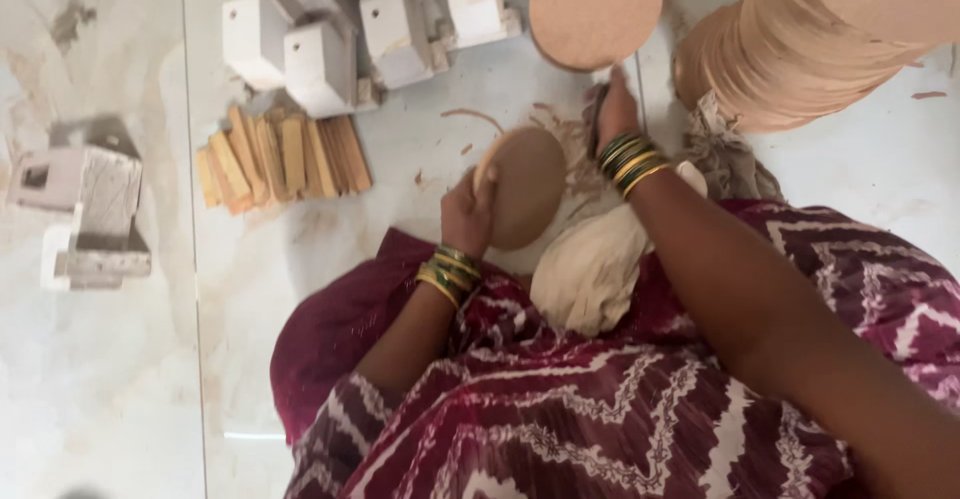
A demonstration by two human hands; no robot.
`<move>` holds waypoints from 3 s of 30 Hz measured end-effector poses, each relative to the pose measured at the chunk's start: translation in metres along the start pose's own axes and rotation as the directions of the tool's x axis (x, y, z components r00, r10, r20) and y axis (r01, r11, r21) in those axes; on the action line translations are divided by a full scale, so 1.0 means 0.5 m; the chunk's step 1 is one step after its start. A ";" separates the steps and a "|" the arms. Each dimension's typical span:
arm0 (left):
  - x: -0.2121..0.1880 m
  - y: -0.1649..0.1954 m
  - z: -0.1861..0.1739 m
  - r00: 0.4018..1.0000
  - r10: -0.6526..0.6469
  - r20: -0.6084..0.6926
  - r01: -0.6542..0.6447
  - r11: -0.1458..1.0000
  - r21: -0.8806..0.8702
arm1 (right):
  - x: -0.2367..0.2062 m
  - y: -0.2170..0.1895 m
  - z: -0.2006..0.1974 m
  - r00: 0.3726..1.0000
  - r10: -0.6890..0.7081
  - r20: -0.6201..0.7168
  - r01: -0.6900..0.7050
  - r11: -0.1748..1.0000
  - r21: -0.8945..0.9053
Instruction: The person sits on the floor and sands the edges and surfaces of small, round wooden discs using a sanding block. They handle the discs one at a time, rotating them to smooth all sides, and place the finished pieces into a nearby stack.
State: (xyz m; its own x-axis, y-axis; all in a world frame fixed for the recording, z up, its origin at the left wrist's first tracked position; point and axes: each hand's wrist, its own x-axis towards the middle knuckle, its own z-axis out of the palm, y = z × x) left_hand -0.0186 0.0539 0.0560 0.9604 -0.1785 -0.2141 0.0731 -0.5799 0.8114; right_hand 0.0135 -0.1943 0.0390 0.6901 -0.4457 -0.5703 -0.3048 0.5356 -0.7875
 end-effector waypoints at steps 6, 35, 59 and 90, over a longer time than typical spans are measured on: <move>0.018 -0.043 -0.019 0.990 0.022 -0.141 -0.095 0.840 -0.534 | -0.096 -0.076 -0.004 0.993 0.088 0.076 -0.078 0.989 -0.124; -0.288 0.198 -0.115 0.981 -0.078 -0.178 -0.111 0.523 -0.845 | -0.602 -0.127 -0.018 0.220 -0.527 0.821 0.852 -0.305 -0.425; -0.086 0.211 -0.086 0.976 -0.018 -0.219 -0.197 0.367 -0.909 | -0.412 -0.110 0.065 0.448 -0.484 0.752 0.551 -0.513 -0.658; -0.010 0.090 -0.050 0.961 -0.189 -0.200 -0.036 0.635 -0.772 | -0.295 -0.041 0.115 0.491 -0.529 0.692 0.674 -0.272 -0.687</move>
State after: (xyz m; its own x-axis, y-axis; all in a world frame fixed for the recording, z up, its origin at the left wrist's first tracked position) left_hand -0.0133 0.0484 0.1072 0.9634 0.0970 -0.2499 0.2191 0.2518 0.9426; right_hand -0.0445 -0.0982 0.1527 0.9544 -0.0061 0.2985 0.0974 -0.9387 -0.3307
